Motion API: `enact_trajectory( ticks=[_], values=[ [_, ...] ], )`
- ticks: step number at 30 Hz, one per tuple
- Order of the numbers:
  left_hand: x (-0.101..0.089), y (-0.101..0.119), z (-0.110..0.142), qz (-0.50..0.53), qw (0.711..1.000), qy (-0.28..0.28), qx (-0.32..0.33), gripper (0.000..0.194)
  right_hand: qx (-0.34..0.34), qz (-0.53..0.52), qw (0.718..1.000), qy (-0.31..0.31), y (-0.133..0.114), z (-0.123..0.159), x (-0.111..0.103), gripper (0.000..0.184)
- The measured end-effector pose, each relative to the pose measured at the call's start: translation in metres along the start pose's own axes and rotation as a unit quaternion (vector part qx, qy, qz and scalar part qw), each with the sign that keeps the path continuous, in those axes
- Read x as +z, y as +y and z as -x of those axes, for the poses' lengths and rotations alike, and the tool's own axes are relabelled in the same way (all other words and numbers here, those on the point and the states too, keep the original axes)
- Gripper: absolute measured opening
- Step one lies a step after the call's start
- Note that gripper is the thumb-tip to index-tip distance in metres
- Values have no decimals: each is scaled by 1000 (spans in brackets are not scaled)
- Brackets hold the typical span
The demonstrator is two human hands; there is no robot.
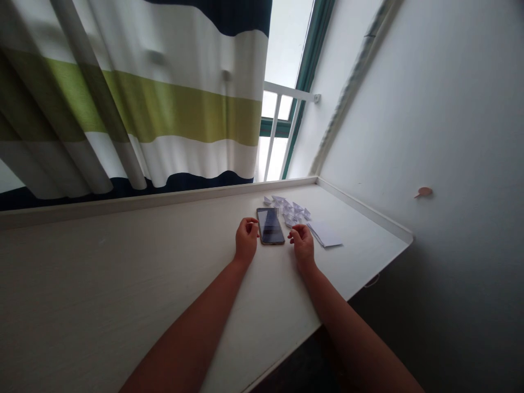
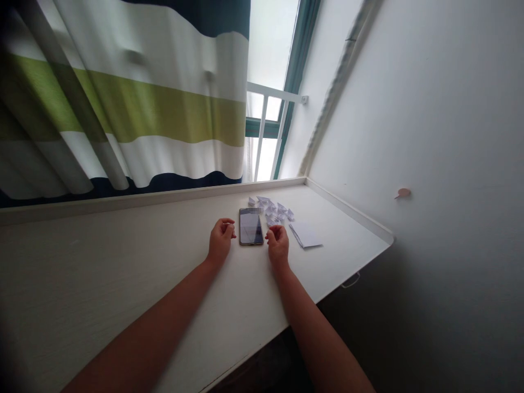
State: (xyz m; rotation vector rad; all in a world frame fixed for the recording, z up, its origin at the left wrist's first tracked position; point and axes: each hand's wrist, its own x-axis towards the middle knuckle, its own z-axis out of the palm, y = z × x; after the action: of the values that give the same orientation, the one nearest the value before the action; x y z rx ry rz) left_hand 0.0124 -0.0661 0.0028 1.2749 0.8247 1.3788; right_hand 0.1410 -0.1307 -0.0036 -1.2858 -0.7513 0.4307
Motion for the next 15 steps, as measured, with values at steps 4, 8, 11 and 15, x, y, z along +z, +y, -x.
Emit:
enact_trajectory(
  ticks=[4,8,11,15],
  values=[
    [-1,1,0,11,1000,2,-4,8,-3,3,1000,1,0,0,-1,15],
    [-1,2,1,48,998,-1,-39,10,-7,13,1000,1,-1,2,-2,14],
    [-1,3,1,69,996,-3,-64,15,-4,13,1000,-6,-2,3,-2,11],
    [-3,3,-1,73,995,11,-71,16,-7,1,999,-32,-3,4,-1,11]
  ],
)
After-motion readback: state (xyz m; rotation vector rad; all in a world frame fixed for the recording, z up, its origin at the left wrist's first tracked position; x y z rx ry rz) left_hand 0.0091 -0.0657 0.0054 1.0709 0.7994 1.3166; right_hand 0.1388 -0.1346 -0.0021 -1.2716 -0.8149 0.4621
